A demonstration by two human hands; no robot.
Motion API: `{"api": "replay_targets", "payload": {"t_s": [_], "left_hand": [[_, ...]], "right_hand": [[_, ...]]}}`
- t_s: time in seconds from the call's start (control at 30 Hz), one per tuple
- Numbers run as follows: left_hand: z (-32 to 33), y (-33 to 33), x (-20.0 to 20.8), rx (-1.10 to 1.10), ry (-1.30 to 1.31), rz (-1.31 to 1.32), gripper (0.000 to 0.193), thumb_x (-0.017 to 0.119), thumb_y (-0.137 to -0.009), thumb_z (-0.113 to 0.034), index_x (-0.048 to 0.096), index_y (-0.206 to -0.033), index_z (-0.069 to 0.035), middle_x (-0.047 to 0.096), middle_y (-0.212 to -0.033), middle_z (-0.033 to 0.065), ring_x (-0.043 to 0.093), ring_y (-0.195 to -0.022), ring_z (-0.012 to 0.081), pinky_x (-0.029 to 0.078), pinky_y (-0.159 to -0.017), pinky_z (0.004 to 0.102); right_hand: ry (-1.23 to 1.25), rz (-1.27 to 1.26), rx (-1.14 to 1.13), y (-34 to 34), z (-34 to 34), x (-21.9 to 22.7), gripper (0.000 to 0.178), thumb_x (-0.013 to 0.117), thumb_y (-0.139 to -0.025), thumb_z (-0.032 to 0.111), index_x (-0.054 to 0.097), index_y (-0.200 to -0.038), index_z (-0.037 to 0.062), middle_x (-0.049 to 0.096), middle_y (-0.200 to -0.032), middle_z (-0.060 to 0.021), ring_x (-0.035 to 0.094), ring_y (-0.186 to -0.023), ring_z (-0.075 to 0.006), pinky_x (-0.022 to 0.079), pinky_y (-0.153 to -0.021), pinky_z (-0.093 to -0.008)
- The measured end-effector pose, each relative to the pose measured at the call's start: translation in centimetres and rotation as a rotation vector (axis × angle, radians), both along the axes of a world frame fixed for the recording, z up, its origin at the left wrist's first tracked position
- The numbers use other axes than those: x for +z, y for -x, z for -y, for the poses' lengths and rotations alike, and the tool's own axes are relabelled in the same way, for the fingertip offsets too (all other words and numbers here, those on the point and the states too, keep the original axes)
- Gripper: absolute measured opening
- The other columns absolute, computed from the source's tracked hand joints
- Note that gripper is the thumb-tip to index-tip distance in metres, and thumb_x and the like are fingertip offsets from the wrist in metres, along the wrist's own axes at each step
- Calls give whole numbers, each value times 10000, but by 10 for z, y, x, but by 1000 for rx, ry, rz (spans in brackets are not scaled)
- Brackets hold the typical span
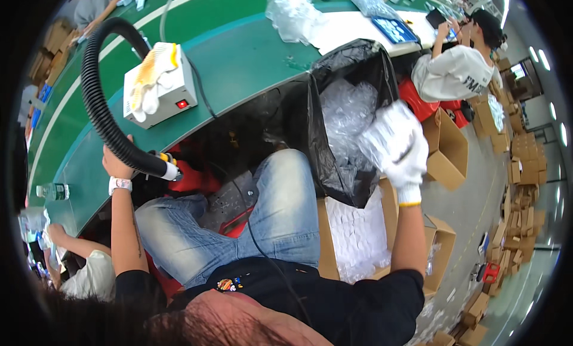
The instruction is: Assembling, cleaning, and packaging small electronic components at an assembly line.
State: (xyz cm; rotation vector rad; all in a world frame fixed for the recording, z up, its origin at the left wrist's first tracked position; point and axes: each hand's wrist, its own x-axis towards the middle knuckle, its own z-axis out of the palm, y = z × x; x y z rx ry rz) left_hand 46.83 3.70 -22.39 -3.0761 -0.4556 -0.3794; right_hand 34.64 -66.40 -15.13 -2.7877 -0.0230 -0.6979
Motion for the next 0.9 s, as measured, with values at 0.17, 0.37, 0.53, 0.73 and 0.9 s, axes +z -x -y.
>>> {"api": "replay_targets", "payload": {"t_s": [0.17,0.37,0.53,0.73,0.9], "left_hand": [[6,5,-2,54,-19,33,640,573,-1006,-512,494,-1537,-164,400,-1647,139,349,-1524,354,268,-1210,596],[22,6,7,64,32,40,630,565,-1001,-488,490,-1538,-168,392,-1651,134,344,-1525,357,266,-1211,594],[24,9,18,73,53,49,608,597,-988,-408,483,-1538,-177,394,-1647,125,348,-1522,347,274,-1207,586],[24,10,16,70,71,60,650,594,-983,-512,519,-1512,-141,403,-1634,153,340,-1520,366,256,-1209,594],[25,10,16,55,71,71,647,594,-982,-508,522,-1509,-140,406,-1630,154,339,-1519,364,255,-1210,589]], "right_hand": [[126,97,224,-117,-101,87,1021,906,-637,415,482,-1483,32,578,-1378,-246,556,-1317,-357,463,-1117,-459],[124,-252,355,-272,-217,126,939,814,-683,410,503,-1500,68,658,-1341,-249,663,-1193,-396,519,-1037,-438],[157,-469,268,-329,-279,144,961,769,-675,529,536,-1487,70,663,-1350,-252,667,-1202,-383,527,-1017,-407],[265,-573,249,-367,-313,131,878,704,-682,642,681,-1347,69,710,-1274,-233,684,-1155,-382,537,-978,-403],[256,-619,233,-389,-332,118,790,686,-686,679,771,-1192,80,741,-1203,-210,703,-1090,-371,542,-956,-400]]}}
